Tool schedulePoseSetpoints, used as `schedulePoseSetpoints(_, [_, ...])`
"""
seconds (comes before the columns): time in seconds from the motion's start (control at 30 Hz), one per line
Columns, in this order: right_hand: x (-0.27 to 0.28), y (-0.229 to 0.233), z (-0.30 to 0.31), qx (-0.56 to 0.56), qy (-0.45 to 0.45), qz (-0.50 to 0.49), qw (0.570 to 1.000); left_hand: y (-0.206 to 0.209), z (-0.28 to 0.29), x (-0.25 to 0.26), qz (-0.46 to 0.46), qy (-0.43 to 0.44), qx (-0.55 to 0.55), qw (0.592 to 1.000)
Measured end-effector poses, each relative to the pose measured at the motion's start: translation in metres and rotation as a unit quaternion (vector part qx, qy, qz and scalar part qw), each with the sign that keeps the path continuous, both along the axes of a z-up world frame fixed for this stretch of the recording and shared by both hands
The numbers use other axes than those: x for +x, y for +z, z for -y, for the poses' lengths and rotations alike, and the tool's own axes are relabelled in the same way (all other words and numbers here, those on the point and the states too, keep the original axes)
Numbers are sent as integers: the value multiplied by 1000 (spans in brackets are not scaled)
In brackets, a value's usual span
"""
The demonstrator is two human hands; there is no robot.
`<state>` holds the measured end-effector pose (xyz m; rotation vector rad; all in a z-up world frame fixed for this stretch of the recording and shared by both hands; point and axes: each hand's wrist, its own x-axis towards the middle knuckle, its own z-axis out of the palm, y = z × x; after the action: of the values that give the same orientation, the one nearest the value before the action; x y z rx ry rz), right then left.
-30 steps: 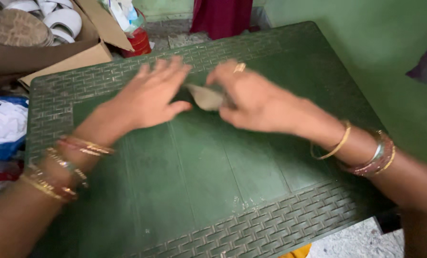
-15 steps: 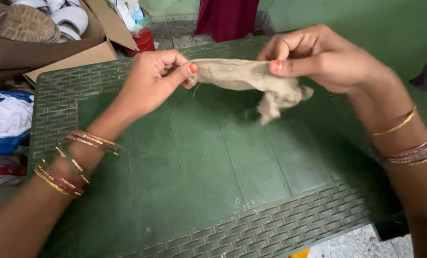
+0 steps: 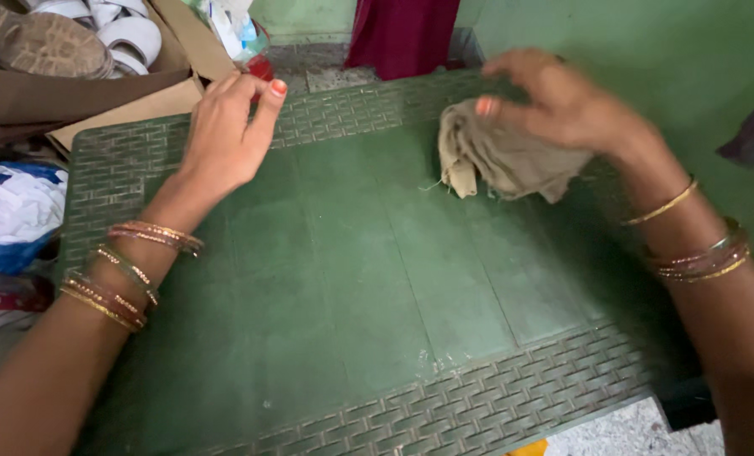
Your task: The person wipes the surface of a green textured table using a cloth. They repeatedly rub the cloth across the table's surface, covering different areas in a systematic manner.
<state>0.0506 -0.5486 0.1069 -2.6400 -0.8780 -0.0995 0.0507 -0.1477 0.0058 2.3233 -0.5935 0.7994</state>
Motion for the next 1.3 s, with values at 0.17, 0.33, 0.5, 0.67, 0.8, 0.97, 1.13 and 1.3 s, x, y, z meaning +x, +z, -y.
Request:
schedulePoseSetpoints(0.17, [-24,-47,-49,-327,-82,-137,932,-9,-15,8,-38,61,29,997])
schedulePoseSetpoints(0.33, [-49,-74,-110,-93,99,-76,988,-13,-28,14,-107,135,68,983])
schedulePoseSetpoints(0.5, [-123,-91,-187,21,370,-20,929,-20,-36,21,-178,160,96,966])
schedulePoseSetpoints(0.67, [-93,-89,-220,-35,433,-17,900,-29,-43,27,-130,137,75,979])
schedulePoseSetpoints(0.8, [-9,-89,-175,44,347,-82,933,-34,-46,30,-107,140,83,981])
schedulePoseSetpoints(0.97, [64,-89,-24,66,182,10,981,-38,-46,33,-89,140,65,984])
schedulePoseSetpoints(1.13, [69,-81,41,-56,-88,127,986,-34,-43,30,-101,156,33,982])
schedulePoseSetpoints(1.3, [66,-105,-72,-109,-96,163,976,-37,-45,33,-88,149,-6,985])
